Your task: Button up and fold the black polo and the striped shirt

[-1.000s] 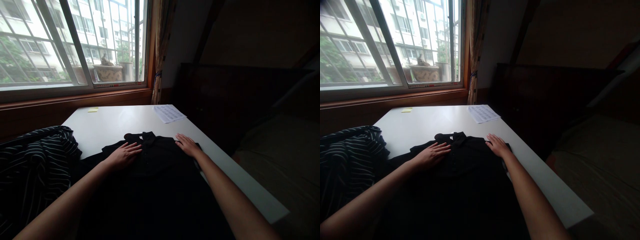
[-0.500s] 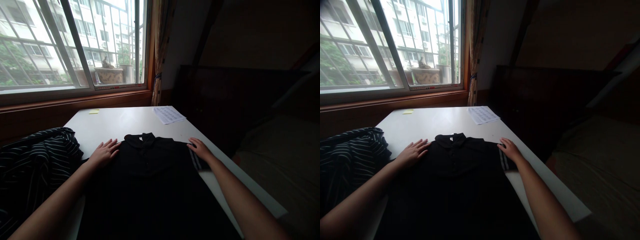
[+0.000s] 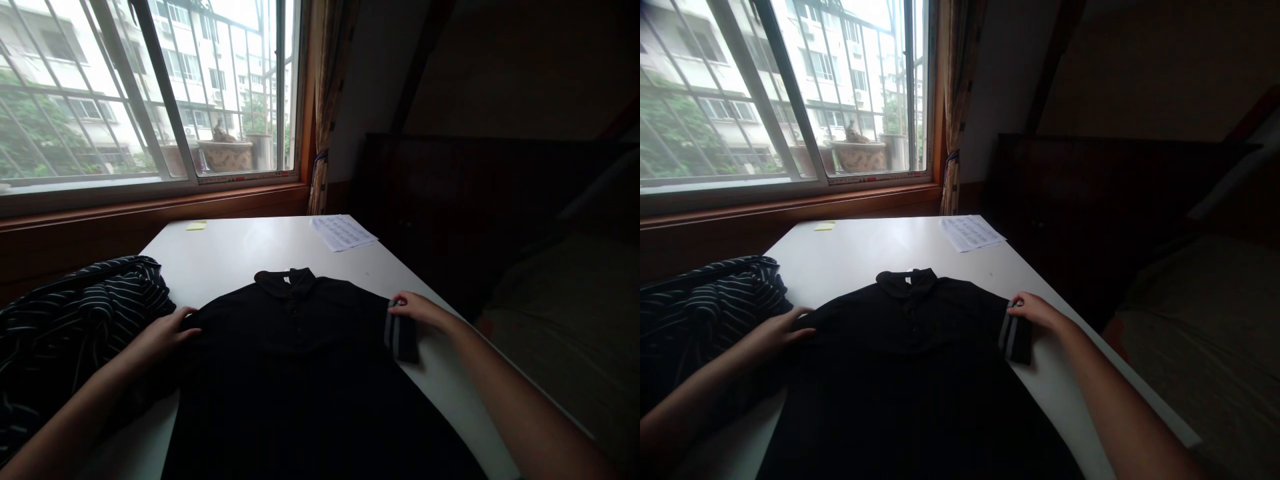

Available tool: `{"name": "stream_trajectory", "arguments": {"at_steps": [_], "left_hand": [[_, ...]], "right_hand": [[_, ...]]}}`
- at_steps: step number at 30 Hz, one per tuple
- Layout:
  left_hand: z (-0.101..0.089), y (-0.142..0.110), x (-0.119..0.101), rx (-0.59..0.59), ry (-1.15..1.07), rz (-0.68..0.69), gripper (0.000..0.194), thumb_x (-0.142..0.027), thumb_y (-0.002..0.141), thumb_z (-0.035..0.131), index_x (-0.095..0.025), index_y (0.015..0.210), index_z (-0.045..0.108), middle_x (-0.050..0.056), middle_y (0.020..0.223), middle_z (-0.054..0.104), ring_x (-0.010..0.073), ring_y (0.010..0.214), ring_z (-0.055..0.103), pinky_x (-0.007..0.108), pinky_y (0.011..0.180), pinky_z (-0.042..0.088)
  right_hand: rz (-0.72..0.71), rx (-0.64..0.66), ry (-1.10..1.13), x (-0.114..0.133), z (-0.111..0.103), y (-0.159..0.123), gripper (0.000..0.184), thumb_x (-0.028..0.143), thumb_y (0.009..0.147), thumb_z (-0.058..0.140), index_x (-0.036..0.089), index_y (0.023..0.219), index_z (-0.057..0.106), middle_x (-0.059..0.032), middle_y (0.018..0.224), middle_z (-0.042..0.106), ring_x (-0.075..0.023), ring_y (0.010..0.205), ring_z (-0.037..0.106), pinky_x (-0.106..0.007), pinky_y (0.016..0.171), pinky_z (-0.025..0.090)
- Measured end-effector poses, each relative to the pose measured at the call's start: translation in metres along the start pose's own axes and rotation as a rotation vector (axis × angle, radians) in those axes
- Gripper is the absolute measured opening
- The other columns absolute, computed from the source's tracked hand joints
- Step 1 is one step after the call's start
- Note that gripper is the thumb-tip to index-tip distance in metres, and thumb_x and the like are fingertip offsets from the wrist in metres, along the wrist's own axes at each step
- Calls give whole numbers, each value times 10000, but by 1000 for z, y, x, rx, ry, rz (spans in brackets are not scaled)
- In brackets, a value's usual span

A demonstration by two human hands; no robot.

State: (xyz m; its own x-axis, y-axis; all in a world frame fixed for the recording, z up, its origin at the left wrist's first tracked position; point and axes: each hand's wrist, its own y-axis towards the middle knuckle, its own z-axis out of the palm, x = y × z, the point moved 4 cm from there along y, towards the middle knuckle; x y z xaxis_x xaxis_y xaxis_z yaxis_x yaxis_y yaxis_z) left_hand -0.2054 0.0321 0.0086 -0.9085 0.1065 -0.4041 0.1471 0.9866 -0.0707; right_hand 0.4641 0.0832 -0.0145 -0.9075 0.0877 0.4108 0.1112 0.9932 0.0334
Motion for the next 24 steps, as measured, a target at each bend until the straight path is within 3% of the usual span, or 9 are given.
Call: {"name": "stream_trajectory", "arguments": {"at_steps": [2, 4, 9, 13, 17, 20, 22, 24], "left_hand": [[-8, 5, 1, 25, -102, -39, 520, -589, 788, 538, -197, 1117, 633, 71, 987, 719, 291, 922, 679, 346, 796, 532], [-16, 11, -4, -50, -130, -35, 455, -578, 796, 515, -208, 1016, 660, 58, 967, 727, 284, 919, 680, 341, 802, 529], [-14, 34, -28, -223, 99, 63, 298, -404, 859, 443, -204, 947, 645, 66, 993, 709, 239, 915, 665, 302, 807, 510], [-5, 46, -42, -296, 272, 15, 267, -316, 908, 400, -207, 967, 637, 85, 1014, 666, 258, 924, 636, 334, 762, 501], [-5, 48, -56, -396, 353, 51, 300, -258, 927, 393, -205, 1066, 654, 138, 1128, 609, 338, 1061, 564, 415, 757, 518], [-2, 48, -82, -473, 366, 275, 342, -212, 938, 414, -201, 1205, 626, 135, 1292, 552, 329, 1195, 498, 466, 947, 489], [12, 46, -108, -417, 329, 462, 338, -244, 963, 430, -209, 1244, 614, 110, 1310, 564, 297, 1261, 472, 458, 1058, 433], [34, 39, -137, -330, 310, 595, 361, -343, 985, 451, -231, 1301, 584, 83, 1366, 555, 292, 1343, 419, 483, 1119, 375]], "right_hand": [[-9, 78, 25, 4, -9, 3, 225, 385, 683, 748, 186, 785, 721, -31, 727, 714, -189, 654, 656, -260, 587, 475], [-4, 93, 35, 5, -21, 8, 246, 410, 745, 689, 177, 820, 720, -45, 771, 721, -188, 683, 662, -253, 584, 472], [60, -19, -49, 5, -44, 29, 247, 368, 774, 658, 152, 872, 725, -77, 815, 704, -207, 732, 660, -273, 616, 481], [79, -143, -181, 12, -44, 34, 177, 289, 766, 644, 154, 814, 748, -117, 922, 663, -245, 831, 648, -319, 705, 489], [38, -241, -273, 34, -36, 25, 251, 215, 840, 536, 174, 959, 753, -169, 1092, 619, -318, 1004, 607, -421, 847, 475], [-78, -246, -295, 71, -19, 19, 333, 247, 907, 470, 195, 1126, 714, -180, 1202, 600, -359, 1160, 520, -493, 982, 411], [-222, -170, -283, 106, 3, 14, 363, 331, 942, 453, 212, 1187, 692, -144, 1236, 613, -323, 1194, 511, -449, 1059, 375], [-378, -65, -264, 142, 30, 3, 414, 485, 935, 481, 290, 1259, 651, -51, 1340, 586, -269, 1247, 498, -369, 1100, 356]]}}
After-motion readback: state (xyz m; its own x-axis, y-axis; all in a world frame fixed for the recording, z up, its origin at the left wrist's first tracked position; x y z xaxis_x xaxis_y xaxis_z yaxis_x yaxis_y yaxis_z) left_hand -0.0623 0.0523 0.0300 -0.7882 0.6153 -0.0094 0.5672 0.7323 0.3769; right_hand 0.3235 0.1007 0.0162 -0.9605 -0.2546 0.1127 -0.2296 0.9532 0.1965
